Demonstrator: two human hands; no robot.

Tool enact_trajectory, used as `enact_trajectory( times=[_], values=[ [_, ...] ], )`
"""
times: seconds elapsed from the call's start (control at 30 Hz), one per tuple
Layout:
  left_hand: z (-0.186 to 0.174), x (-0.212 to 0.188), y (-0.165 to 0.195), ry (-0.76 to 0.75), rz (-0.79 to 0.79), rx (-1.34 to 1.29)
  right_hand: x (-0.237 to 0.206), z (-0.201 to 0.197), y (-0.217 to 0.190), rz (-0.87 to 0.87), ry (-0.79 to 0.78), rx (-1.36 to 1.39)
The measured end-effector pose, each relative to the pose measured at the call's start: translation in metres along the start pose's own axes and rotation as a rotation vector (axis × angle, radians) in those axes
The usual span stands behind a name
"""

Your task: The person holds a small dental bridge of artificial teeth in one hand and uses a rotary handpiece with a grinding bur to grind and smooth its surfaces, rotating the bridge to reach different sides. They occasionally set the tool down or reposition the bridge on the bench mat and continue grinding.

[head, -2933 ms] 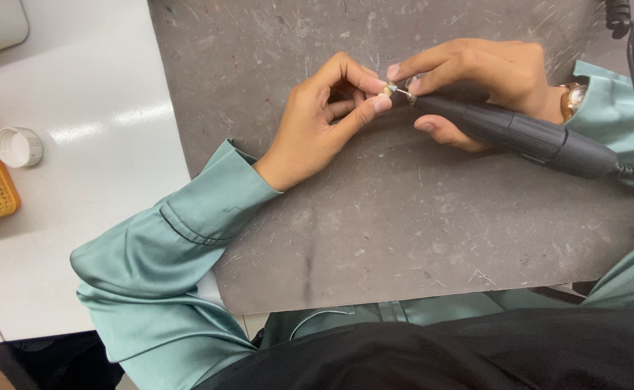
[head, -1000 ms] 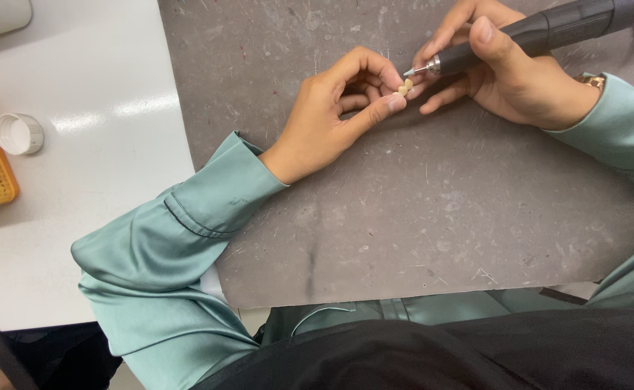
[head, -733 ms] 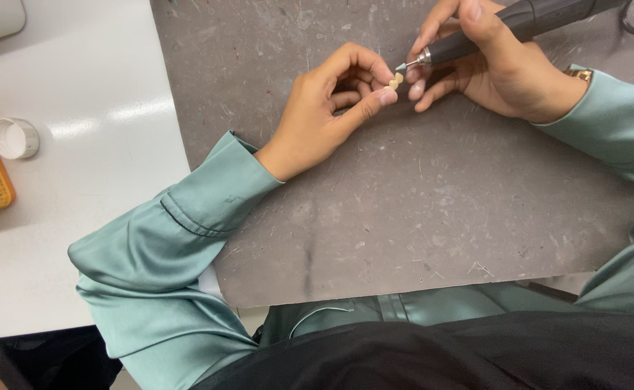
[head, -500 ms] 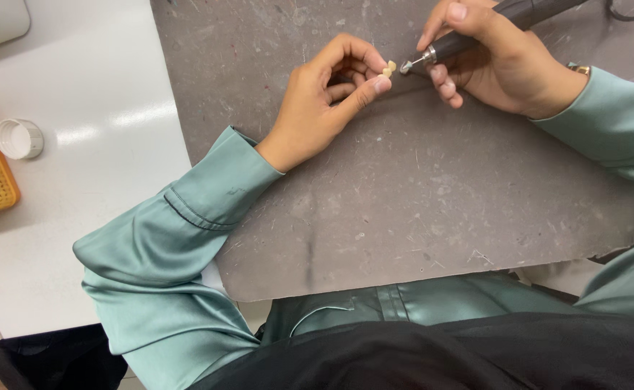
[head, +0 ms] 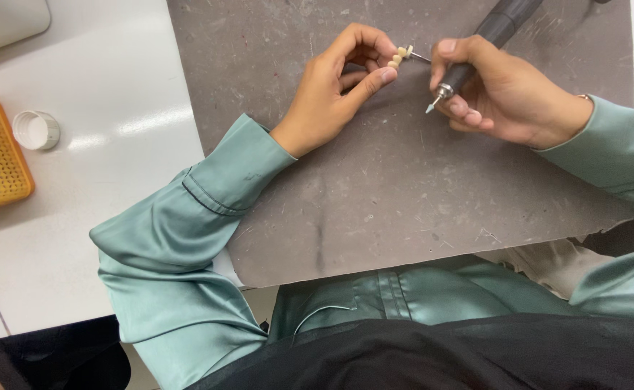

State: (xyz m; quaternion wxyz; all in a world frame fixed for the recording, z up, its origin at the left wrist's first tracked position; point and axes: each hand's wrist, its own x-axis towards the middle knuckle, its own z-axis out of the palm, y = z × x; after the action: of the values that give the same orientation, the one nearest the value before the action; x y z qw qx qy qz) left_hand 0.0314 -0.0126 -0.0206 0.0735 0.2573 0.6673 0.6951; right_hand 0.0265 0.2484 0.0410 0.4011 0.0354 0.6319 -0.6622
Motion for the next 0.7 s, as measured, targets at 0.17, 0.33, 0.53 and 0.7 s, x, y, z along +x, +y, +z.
enact_trajectory(
  times=[0.17, 0.33, 0.53, 0.7],
  values=[
    [0.0, -0.006, 0.006, -0.021, -0.053, -0.069, 0.002, 0.004, 0.002, -0.298, 0.022, -0.057],
    [0.0, -0.007, 0.008, -0.036, -0.074, -0.14, 0.014, 0.005, -0.002, -0.641, -0.007, -0.166],
    [-0.001, -0.002, 0.009, -0.002, -0.145, -0.204, 0.033, 0.003, -0.015, -0.77, -0.072, -0.264],
    [-0.002, 0.005, 0.006, 0.01, -0.17, -0.196, 0.044, -0.009, -0.015, -0.68, -0.114, -0.093]
  ],
)
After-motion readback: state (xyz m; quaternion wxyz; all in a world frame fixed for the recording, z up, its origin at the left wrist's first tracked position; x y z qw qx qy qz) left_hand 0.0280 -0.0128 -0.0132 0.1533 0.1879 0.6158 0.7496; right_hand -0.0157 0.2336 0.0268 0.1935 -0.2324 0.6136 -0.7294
